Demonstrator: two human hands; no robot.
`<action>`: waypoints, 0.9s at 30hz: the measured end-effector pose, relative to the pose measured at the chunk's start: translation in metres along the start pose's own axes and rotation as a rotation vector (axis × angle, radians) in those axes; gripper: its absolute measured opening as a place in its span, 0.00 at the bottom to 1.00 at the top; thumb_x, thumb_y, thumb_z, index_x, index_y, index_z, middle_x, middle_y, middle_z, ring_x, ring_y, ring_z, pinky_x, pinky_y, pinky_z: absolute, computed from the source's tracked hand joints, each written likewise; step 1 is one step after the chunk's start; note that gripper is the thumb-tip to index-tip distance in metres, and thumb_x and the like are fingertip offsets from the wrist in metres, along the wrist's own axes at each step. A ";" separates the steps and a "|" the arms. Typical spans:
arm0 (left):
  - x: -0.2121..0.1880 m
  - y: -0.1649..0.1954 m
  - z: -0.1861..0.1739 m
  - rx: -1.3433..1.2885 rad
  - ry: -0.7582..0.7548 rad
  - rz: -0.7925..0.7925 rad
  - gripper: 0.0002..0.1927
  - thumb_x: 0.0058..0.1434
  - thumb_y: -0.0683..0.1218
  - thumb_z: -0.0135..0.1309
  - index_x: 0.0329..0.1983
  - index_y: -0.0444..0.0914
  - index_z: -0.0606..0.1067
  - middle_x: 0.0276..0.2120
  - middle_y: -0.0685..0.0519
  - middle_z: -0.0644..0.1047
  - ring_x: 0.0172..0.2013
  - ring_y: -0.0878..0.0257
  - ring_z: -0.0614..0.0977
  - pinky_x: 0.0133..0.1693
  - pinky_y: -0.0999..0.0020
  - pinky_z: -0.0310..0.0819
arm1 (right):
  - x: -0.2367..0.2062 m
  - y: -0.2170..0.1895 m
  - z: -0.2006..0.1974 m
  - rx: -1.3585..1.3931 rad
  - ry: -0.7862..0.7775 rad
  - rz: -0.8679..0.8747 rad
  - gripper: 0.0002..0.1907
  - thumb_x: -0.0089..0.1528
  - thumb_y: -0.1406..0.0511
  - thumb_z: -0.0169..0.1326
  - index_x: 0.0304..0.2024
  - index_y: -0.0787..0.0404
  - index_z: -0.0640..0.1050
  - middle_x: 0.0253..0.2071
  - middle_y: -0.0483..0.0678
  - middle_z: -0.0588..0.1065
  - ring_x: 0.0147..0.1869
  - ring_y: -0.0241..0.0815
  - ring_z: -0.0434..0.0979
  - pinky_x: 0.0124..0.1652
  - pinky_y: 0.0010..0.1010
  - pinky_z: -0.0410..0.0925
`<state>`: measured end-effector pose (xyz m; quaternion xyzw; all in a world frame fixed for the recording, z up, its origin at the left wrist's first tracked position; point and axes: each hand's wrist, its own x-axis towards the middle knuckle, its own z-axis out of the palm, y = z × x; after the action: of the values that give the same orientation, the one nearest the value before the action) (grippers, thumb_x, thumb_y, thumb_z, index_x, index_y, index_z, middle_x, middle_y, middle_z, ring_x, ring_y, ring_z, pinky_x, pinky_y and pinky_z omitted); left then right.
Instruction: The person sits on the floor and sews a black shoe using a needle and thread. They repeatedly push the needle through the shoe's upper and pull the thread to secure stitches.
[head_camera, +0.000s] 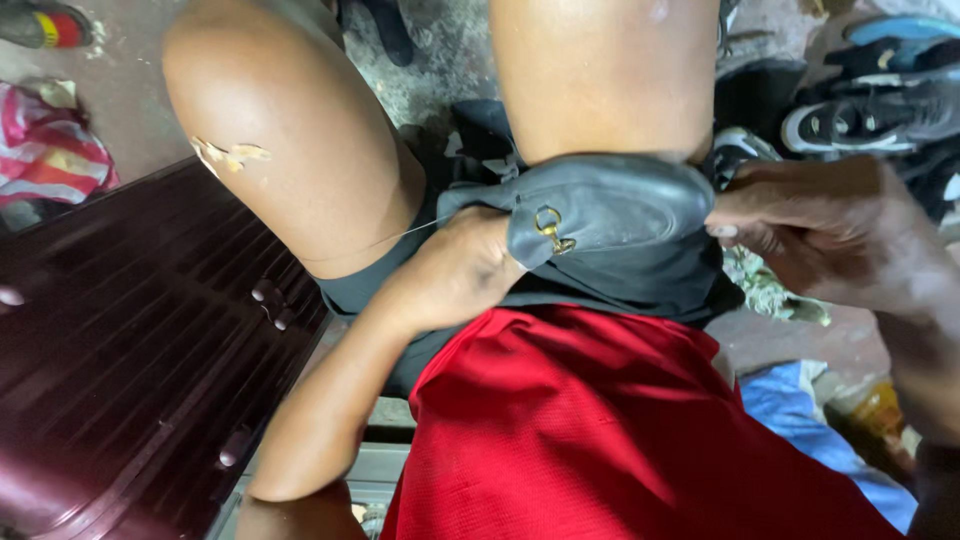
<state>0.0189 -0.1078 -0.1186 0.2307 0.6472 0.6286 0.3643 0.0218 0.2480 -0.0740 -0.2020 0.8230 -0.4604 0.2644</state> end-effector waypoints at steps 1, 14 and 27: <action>0.003 0.000 -0.001 -0.139 -0.065 -0.032 0.05 0.73 0.43 0.51 0.47 0.36 0.73 0.30 0.55 0.74 0.32 0.62 0.76 0.37 0.63 0.75 | -0.001 -0.007 -0.002 0.020 0.023 -0.024 0.11 0.62 0.72 0.52 0.47 0.64 0.78 0.33 0.49 0.78 0.31 0.34 0.80 0.26 0.22 0.70; 0.028 0.002 -0.003 -0.275 -0.319 -0.152 0.08 0.73 0.44 0.47 0.37 0.38 0.69 0.23 0.61 0.64 0.23 0.70 0.66 0.26 0.71 0.65 | 0.009 -0.072 -0.020 -0.527 -0.121 0.225 0.11 0.60 0.70 0.59 0.45 0.61 0.83 0.28 0.48 0.78 0.22 0.34 0.77 0.21 0.29 0.66; 0.027 -0.006 -0.002 -0.127 -0.232 0.103 0.08 0.75 0.46 0.45 0.46 0.36 0.71 0.28 0.52 0.68 0.30 0.61 0.70 0.36 0.64 0.71 | 0.018 -0.068 -0.014 -0.467 -0.121 0.277 0.03 0.60 0.67 0.60 0.34 0.60 0.82 0.30 0.45 0.81 0.28 0.38 0.82 0.24 0.27 0.71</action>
<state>0.0017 -0.0896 -0.1292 0.3110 0.5470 0.6555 0.4177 0.0051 0.2138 -0.0137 -0.1705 0.9093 -0.2047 0.3197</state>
